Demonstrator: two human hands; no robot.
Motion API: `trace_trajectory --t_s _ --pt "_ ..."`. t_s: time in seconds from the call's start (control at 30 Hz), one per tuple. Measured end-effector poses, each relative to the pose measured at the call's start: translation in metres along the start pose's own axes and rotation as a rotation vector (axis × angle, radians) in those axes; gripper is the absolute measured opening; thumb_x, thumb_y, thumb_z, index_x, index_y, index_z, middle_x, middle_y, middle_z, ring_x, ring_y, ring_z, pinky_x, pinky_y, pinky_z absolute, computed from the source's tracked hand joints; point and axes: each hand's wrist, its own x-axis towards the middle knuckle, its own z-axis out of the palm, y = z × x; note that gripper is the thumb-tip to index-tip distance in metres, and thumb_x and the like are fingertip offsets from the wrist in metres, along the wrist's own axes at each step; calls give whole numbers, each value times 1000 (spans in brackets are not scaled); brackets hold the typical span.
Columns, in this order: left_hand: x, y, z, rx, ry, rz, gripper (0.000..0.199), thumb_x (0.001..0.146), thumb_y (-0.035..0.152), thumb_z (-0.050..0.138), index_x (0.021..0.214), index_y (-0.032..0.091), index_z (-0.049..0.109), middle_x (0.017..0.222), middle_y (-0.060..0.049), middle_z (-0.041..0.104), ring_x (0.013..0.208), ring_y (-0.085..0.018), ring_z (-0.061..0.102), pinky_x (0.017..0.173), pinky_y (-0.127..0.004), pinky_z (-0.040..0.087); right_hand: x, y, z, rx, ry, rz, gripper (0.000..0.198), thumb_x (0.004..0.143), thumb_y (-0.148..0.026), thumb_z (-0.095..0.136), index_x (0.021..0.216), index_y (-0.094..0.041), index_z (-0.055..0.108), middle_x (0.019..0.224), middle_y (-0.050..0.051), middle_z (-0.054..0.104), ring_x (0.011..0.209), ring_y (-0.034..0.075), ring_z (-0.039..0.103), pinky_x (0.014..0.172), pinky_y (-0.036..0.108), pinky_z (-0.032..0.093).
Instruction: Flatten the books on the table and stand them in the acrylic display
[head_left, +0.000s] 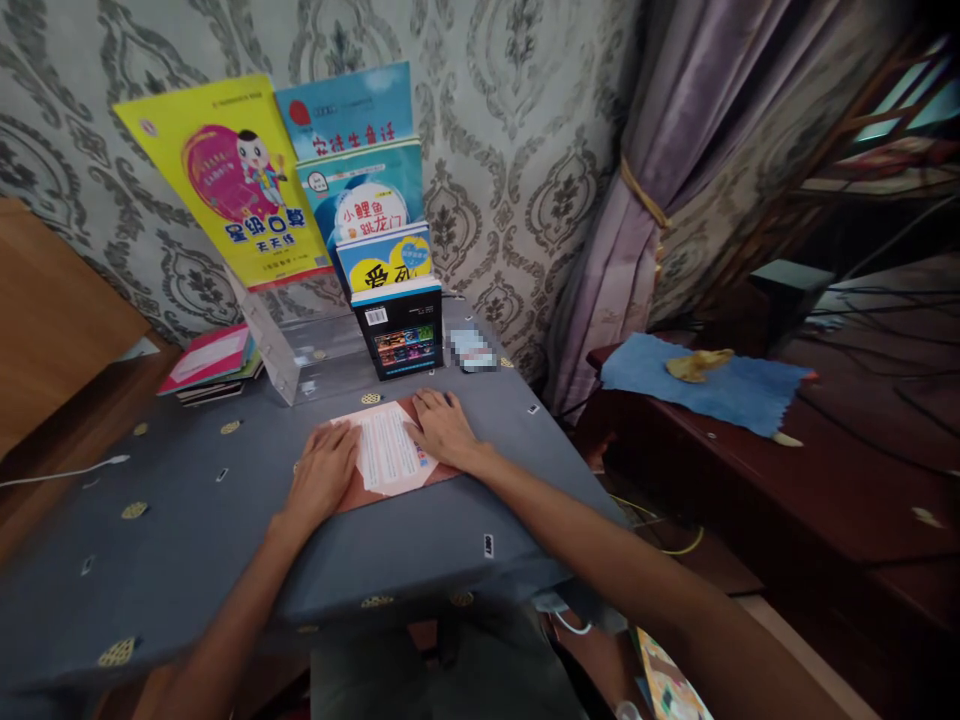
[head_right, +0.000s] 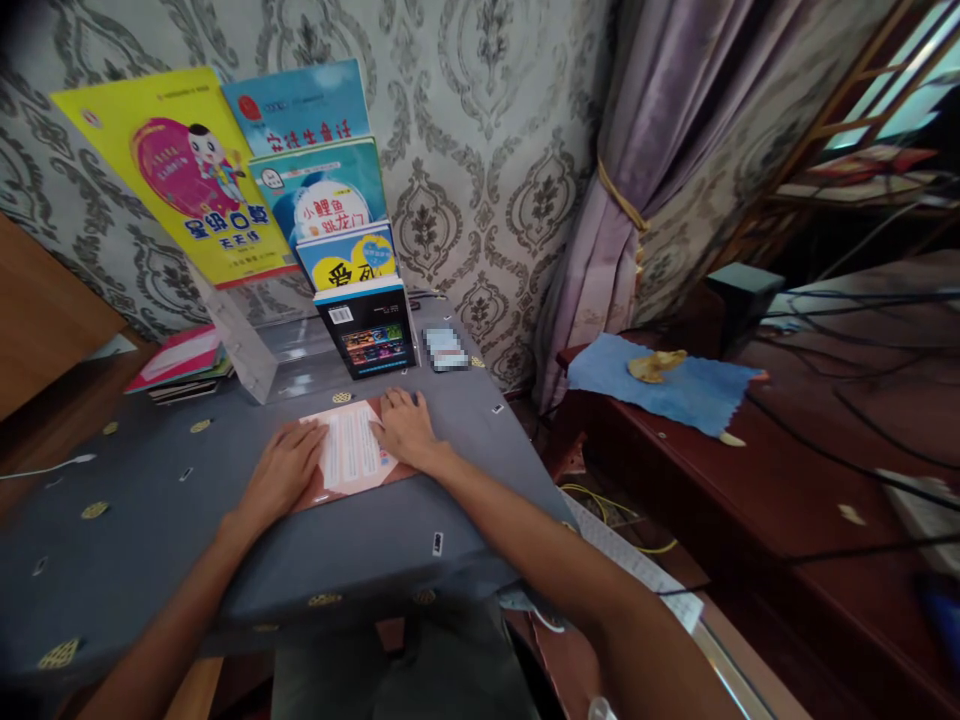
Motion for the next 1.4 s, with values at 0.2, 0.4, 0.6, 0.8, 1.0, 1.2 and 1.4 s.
trace_trajectory --t_s 0.2,0.4,0.6,0.8,1.0,1.2,1.4 --pt "26 21 5 -85 -66 63 45 103 30 34 141 17 53 150 -13 53 140 -25 49 115 -50 39 1 2 2 -20 27 -18 50 102 -36 45 142 -8 52 151 20 50 140 31 43 116 52 28" --pt "23 9 0 -70 -64 34 43 103 29 35 138 16 56 146 -15 57 138 -26 51 115 -52 39 2 6 4 -25 19 -16 52 102 -37 46 142 -6 52 152 19 50 140 31 43 116 50 29" --pt "0 -23 -8 -64 -53 -153 43 103 31 34 134 16 59 142 -15 61 131 -29 58 109 -53 46 3 7 6 -32 6 -17 52 102 -37 45 143 -6 51 151 18 51 140 31 44 117 51 28" --pt "-8 -31 -5 -103 -21 -180 45 103 30 31 135 16 58 144 -14 59 133 -27 57 110 -49 46 4 7 6 -42 -10 -13 52 101 -36 45 143 -5 52 152 19 49 141 31 43 118 51 28" --pt "-9 -28 -3 -88 -15 -193 46 102 27 29 136 17 58 145 -14 58 135 -27 55 111 -50 44 3 3 9 -61 -30 9 55 101 -35 42 147 -4 47 156 18 45 145 30 39 121 51 25" --pt "-11 -29 -3 -96 -19 -179 45 102 26 28 136 17 57 146 -13 58 136 -27 54 110 -52 44 -8 5 12 -64 -79 -18 58 103 -35 36 152 -4 40 161 19 34 152 29 28 122 53 24" --pt "-12 -29 -1 -137 1 -186 45 102 27 29 135 18 58 145 -16 58 136 -29 53 111 -55 41 -49 12 12 -72 -101 -224 58 105 -38 30 157 -12 32 163 16 31 154 27 23 122 58 23"
